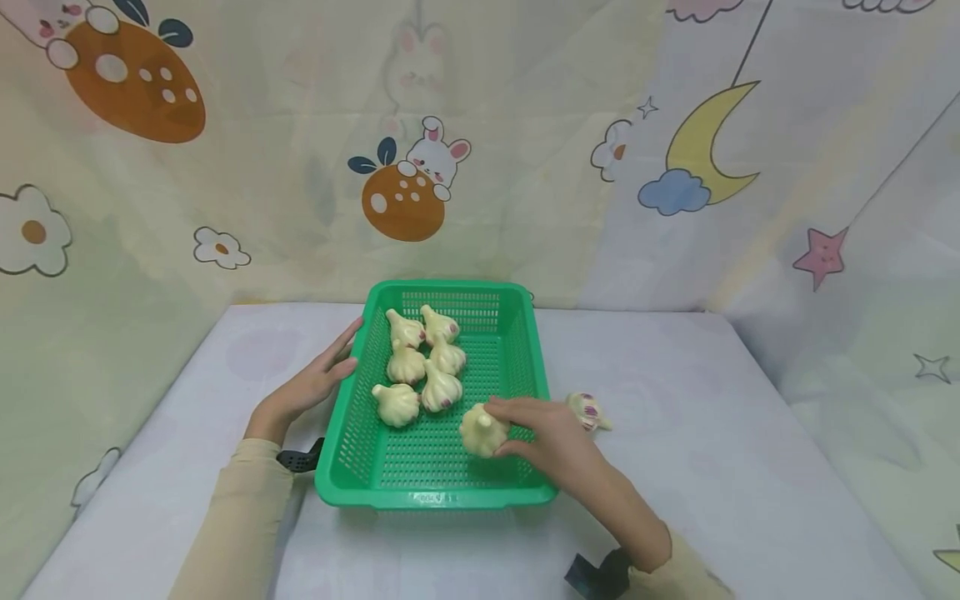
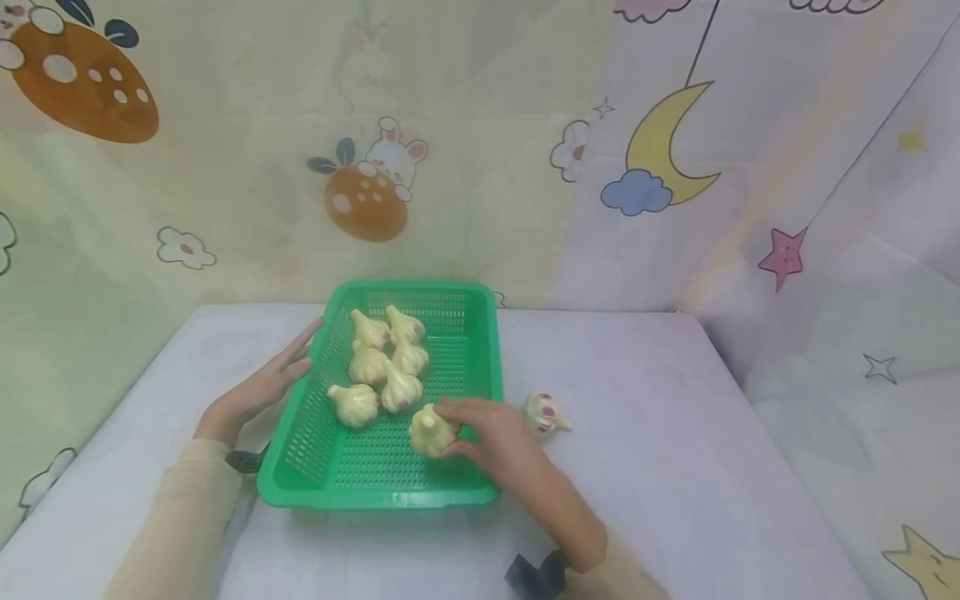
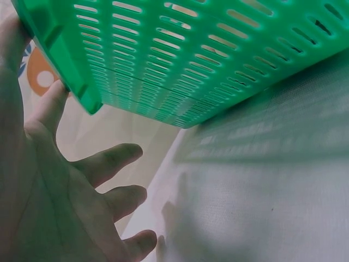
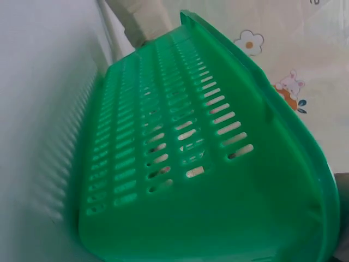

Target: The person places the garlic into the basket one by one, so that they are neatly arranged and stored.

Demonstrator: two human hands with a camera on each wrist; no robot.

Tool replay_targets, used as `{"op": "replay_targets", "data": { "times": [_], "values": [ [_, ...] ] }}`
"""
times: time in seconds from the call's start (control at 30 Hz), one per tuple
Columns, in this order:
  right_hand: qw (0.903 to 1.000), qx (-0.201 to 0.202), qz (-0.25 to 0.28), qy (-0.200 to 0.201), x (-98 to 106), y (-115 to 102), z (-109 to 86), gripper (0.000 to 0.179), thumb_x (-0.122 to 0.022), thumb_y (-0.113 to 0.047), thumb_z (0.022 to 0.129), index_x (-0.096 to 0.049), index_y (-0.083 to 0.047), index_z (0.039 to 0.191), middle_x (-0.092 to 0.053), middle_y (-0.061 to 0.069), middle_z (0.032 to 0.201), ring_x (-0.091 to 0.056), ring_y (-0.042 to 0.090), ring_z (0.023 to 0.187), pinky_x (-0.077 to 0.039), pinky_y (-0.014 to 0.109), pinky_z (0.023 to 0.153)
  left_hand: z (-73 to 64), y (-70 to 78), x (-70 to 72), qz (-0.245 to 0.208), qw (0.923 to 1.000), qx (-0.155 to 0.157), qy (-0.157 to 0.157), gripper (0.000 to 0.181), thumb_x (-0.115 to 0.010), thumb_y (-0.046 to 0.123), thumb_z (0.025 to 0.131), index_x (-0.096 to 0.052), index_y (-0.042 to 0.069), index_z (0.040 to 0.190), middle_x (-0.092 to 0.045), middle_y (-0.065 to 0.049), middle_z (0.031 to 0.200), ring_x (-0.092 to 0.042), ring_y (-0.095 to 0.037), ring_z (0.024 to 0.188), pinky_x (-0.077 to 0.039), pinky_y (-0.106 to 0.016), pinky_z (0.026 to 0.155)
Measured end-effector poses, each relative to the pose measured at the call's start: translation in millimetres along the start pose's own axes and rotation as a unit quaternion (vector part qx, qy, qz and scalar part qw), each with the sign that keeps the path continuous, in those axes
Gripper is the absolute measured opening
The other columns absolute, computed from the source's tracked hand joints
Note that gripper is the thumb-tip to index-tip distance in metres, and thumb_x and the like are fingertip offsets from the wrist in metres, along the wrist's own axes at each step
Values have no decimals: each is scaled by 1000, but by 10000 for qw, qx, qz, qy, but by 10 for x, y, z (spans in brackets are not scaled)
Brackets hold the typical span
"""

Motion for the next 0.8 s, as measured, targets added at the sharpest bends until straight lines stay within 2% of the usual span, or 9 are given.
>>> {"op": "replay_targets", "data": {
  "times": [0.23,0.5,0.8],
  "values": [
    [9997,90,-164,-132,-61,-63,28,57,-83,-21,63,-68,-11,118,-68,3,118,-66,18,106,-54,29,86,-29,21,5,-63,10000,-15,-12,59,-35,37,102,-1,47,149,-7,-17,159,-9,-45,144,-18,-74,102],
    [9977,-37,-290,-613,-192,-115,113,55,-81,-24,67,-68,-12,119,-68,2,118,-65,17,108,-52,30,90,-29,5,12,-82,10000,-26,-5,59,-35,36,103,-1,47,149,-9,-19,158,-10,-46,144,-18,-74,102],
    [9941,246,-306,-1013,-344,-242,264,50,-80,-22,68,-69,-9,115,-71,1,111,-68,14,100,-53,26,85,-19,28,-3,-145,9999,-38,-39,58,-34,35,103,-1,46,150,-7,-18,159,-9,-45,144,-16,-74,103]
  ]
}}
Point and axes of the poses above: each hand's wrist, its own z-axis towards the middle knuckle, its own x-axis out of the back of the hand, y = z × x, the point moved 10 cm from there along z, towards the middle knuckle
